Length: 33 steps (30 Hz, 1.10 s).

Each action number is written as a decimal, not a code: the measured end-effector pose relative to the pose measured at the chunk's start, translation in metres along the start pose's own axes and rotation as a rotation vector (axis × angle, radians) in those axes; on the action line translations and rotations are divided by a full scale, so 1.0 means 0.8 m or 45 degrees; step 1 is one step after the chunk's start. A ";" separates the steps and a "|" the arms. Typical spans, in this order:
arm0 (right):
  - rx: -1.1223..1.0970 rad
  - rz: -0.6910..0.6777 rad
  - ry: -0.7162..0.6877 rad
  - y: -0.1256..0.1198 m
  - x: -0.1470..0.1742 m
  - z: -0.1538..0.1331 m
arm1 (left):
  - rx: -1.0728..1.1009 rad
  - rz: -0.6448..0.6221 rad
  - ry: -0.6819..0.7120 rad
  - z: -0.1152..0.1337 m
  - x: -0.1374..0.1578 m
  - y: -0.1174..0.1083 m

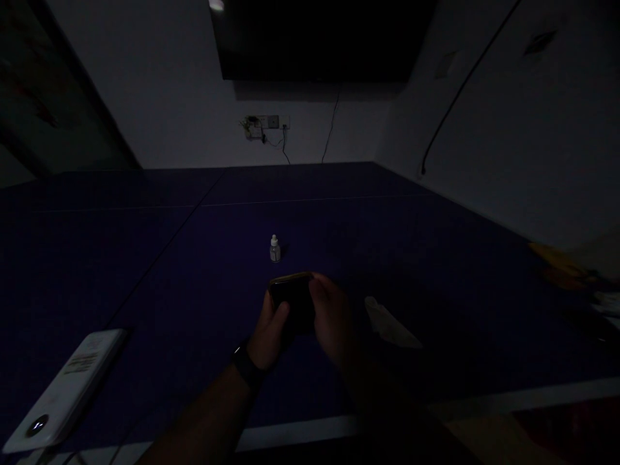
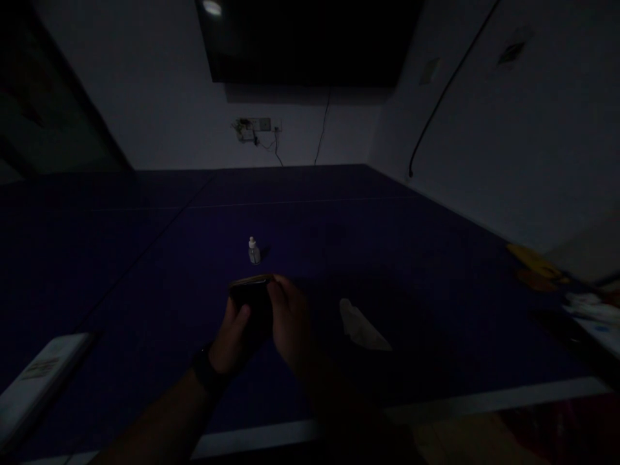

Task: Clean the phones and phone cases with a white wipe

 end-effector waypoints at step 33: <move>0.076 -0.126 -0.189 -0.037 0.002 0.003 | 0.269 0.141 0.006 0.023 -0.009 -0.013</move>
Point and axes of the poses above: each hand's wrist, its own x-axis away from the middle knuckle, its own y-axis out of the palm, z = x × y, the point moved 7 cm from there along -x, towards the middle knuckle, and after that the axes turned 2 degrees about -x, right-handed, at the moved point
